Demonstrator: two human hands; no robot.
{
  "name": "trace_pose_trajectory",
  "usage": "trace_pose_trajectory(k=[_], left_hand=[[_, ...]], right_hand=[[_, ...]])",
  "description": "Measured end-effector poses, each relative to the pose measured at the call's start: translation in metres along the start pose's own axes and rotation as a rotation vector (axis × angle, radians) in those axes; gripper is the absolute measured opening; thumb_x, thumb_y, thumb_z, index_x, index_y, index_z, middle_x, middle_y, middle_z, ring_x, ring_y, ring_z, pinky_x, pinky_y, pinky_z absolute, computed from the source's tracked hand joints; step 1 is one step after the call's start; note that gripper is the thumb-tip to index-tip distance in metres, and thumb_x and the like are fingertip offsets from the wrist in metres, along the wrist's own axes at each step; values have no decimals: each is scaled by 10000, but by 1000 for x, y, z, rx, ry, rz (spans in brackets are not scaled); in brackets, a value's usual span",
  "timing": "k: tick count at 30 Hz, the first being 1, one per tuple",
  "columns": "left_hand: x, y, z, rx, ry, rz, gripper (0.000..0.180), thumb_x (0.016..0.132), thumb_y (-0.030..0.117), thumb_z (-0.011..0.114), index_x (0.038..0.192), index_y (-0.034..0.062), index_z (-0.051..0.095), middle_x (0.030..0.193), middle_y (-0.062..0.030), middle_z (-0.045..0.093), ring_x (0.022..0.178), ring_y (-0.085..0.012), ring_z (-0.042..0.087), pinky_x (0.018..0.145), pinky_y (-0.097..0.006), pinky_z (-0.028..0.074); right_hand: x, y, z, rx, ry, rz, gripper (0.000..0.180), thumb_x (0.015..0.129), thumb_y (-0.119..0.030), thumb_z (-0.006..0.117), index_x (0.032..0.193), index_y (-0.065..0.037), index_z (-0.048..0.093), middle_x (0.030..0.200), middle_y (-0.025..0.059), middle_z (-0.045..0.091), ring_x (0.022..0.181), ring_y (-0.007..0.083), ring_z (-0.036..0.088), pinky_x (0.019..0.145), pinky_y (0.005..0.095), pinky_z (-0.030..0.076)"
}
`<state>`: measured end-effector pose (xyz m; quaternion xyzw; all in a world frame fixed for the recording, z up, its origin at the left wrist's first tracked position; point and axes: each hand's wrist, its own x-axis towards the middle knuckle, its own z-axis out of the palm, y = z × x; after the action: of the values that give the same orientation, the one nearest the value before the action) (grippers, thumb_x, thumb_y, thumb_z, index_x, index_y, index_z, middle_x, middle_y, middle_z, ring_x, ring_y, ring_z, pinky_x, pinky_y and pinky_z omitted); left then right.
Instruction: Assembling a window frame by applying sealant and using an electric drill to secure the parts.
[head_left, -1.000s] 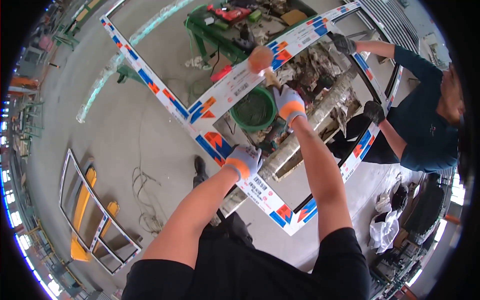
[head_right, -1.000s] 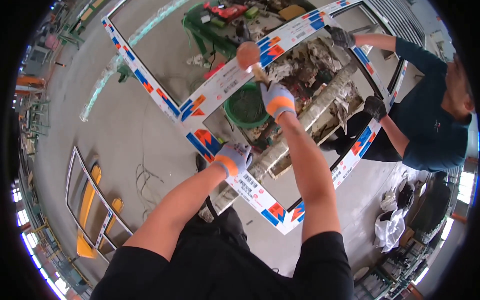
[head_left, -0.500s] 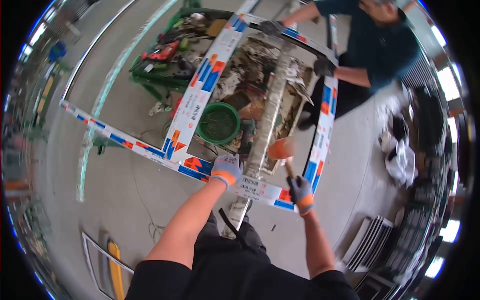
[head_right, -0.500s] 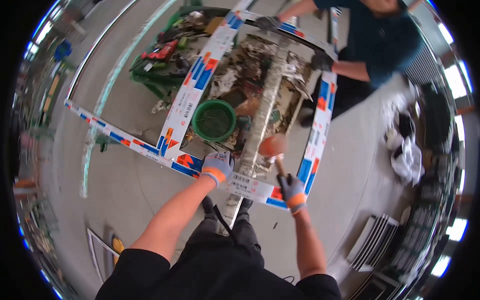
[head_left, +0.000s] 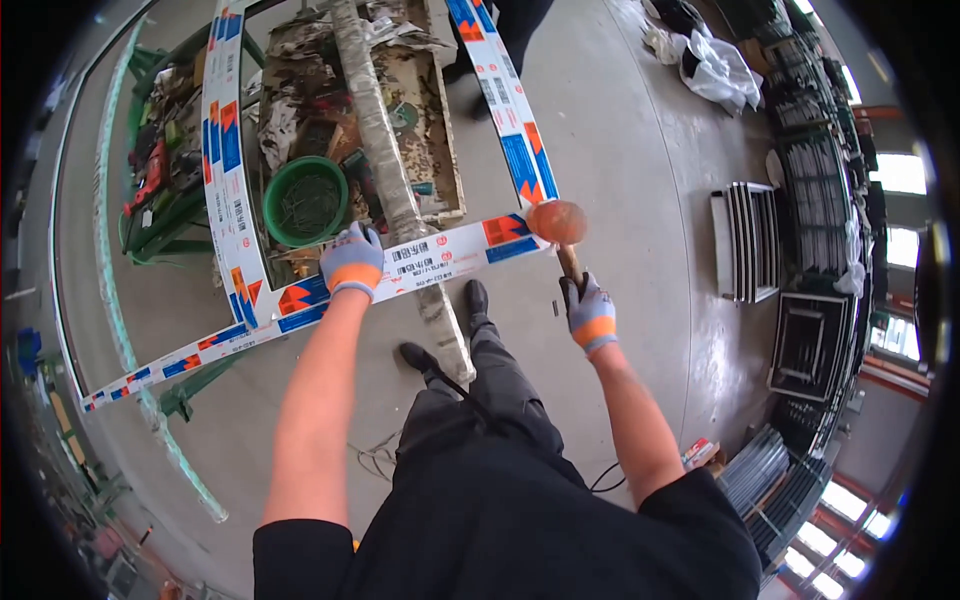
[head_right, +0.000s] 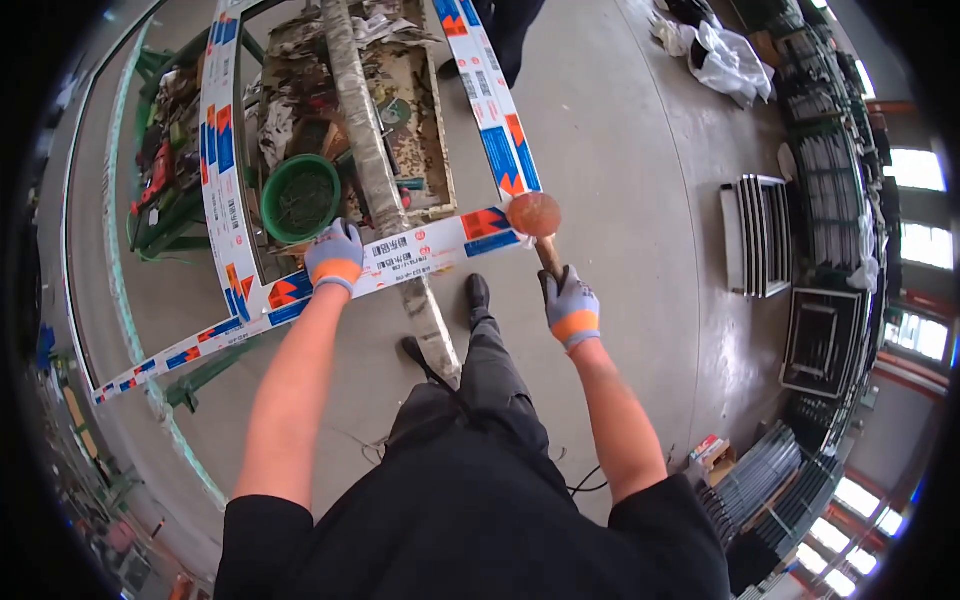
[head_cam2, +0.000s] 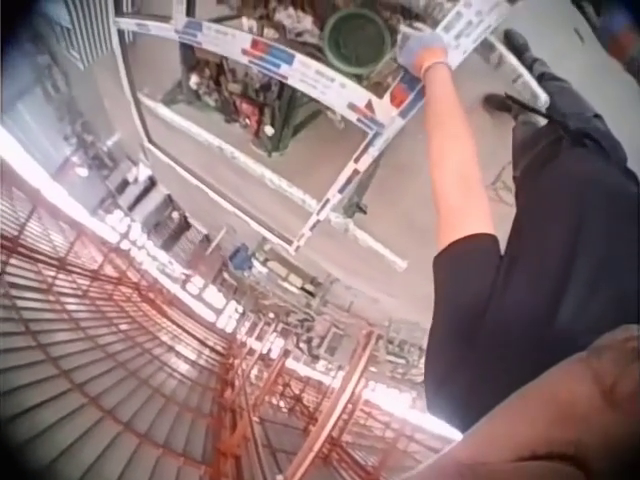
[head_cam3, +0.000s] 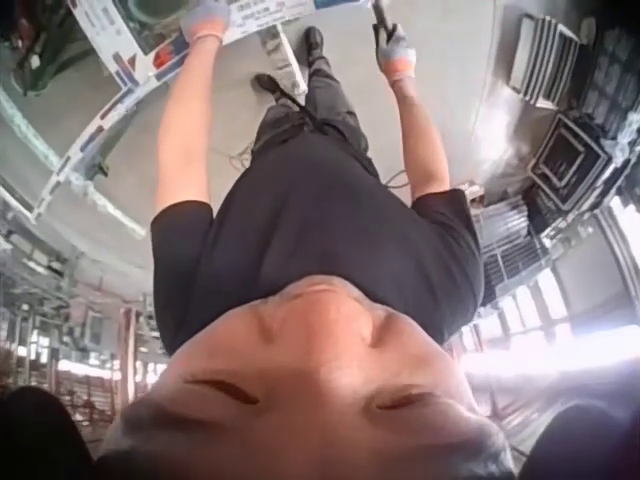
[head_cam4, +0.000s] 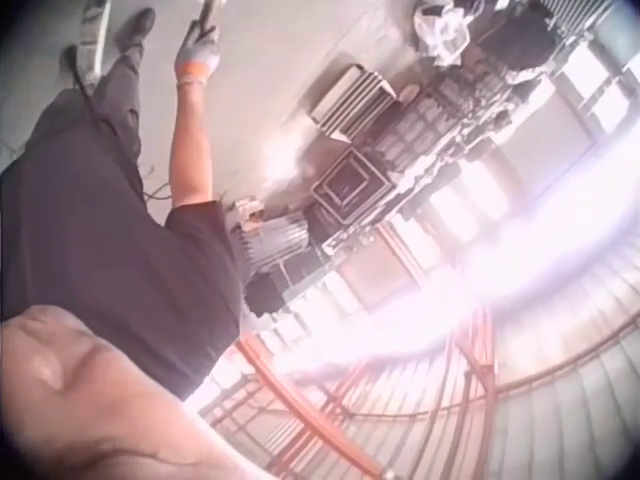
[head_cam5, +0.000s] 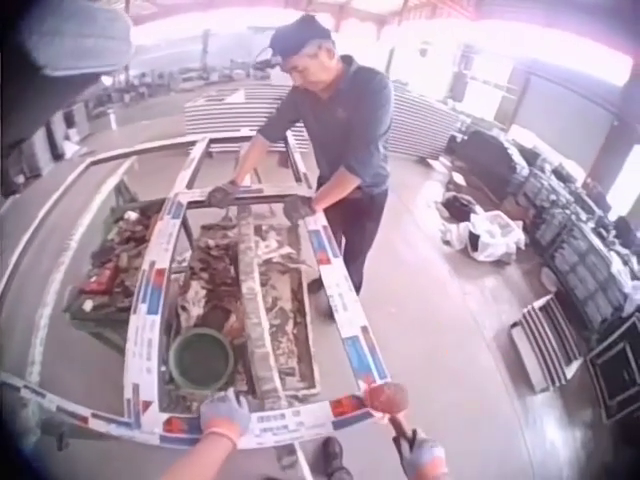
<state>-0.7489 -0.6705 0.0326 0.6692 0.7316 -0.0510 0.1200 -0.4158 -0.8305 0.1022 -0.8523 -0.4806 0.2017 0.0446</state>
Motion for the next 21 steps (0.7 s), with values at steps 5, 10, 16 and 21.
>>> trace_pose_trajectory(k=[5, 10, 16, 21], left_hand=[[-4, -23, 14, 1, 118, 29, 441, 924, 379, 436, 1202, 81, 603, 1061, -133, 679, 971, -291, 652, 847, -416, 497], [-5, -14, 5, -27, 30, -46, 424, 918, 367, 451, 1164, 72, 631, 1080, -152, 677, 1007, -285, 642, 880, -404, 489], [-2, -21, 16, -24, 128, -45, 399, 910, 350, 477, 1142, 72, 642, 1061, -141, 683, 983, -282, 649, 880, -399, 491], [4, -15, 13, -6, 89, -51, 389, 904, 344, 487, 1158, 85, 627, 1060, -121, 681, 993, -276, 641, 873, -406, 489]], right_hand=[[15, 7, 9, 189, -34, -21, 430, 918, -464, 539, 889, -41, 607, 753, 215, 644, 717, 420, 621, 651, 495, 472], [67, -18, -27, 328, -154, -34, 414, 898, -444, 592, 860, -33, 632, 645, 167, 625, 617, 354, 630, 573, 439, 475], [141, -127, -124, 1165, 31, -280, 153, 961, -206, 506, 929, -58, 532, 587, -72, 395, 472, 22, 328, 405, 222, 257], [202, -87, -35, -14, 0, -289, 322, 944, -343, 483, 1016, -41, 567, 857, 248, 652, 783, 446, 623, 676, 517, 488]])
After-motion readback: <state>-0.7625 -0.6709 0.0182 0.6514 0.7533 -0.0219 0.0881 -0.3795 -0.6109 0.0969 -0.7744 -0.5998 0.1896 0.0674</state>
